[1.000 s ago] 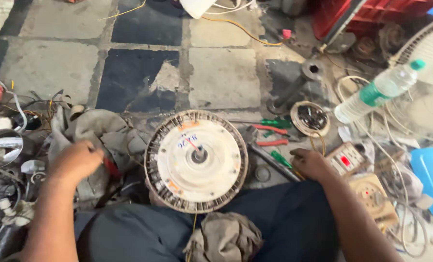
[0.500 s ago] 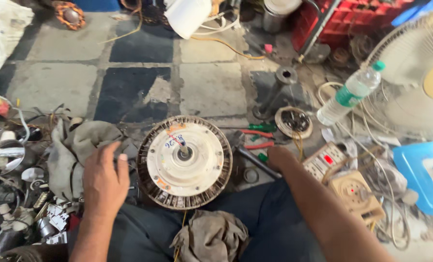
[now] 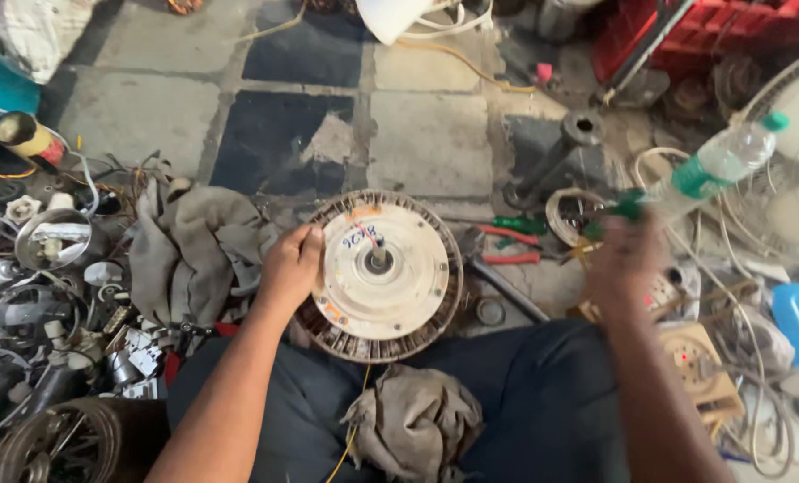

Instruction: The person sits on the floor and assembles a fan motor by placing a white circular cover onto the stator, then uses a screwdriver to tighten screws around the cover. The person also uses a hammer to tap the central shaft and adjusts wires during the process.

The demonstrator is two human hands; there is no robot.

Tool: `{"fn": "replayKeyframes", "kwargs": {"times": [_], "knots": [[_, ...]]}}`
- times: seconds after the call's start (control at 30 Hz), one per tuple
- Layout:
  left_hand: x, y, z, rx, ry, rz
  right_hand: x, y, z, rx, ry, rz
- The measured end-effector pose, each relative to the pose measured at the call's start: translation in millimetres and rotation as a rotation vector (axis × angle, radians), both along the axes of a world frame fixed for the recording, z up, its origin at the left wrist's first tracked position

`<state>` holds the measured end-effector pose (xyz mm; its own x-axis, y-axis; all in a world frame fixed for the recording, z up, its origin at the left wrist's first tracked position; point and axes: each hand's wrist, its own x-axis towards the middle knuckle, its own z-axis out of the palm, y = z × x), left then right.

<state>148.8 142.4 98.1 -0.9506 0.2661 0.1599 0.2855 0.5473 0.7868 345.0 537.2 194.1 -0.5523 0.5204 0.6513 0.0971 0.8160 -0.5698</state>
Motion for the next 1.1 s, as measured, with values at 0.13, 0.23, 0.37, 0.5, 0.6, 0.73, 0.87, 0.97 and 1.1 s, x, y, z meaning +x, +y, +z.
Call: {"fn": "replayKeyframes", "kwargs": {"times": [0.13, 0.23, 0.37, 0.5, 0.6, 0.73, 0.87, 0.97, 1.1], "knots": [[1, 5, 7, 0.028, 0.011, 0.008, 108, 13, 26, -0.344, 0.17, -0.038], [6, 12, 14, 0.048, -0.097, 0.007, 170, 21, 7, -0.221, 0.161, -0.023], [11, 15, 18, 0.031, 0.158, -0.065, 199, 30, -23, -0.393, 0.339, -0.069], [10, 15, 19, 0.018, -0.032, -0.032, 162, 28, -40, -0.712, 0.528, -0.223], [7, 17, 20, 0.027, 0.067, -0.054, 152, 17, -46, -0.893, 0.458, -0.266], [3, 21, 23, 0.019, 0.109, -0.046, 182, 27, -44, -1.136, 0.578, -0.201], [6, 21, 26, 0.041, -0.143, -0.027, 183, 56, -49, -1.151, 0.711, -0.119], [5, 22, 26, 0.045, -0.059, -0.012, 175, 59, -48, -1.184, 0.58, -0.052], [-1, 24, 21, 0.05, 0.009, -0.043, 171, 45, -36, -1.244, 0.407, -0.061]]}}
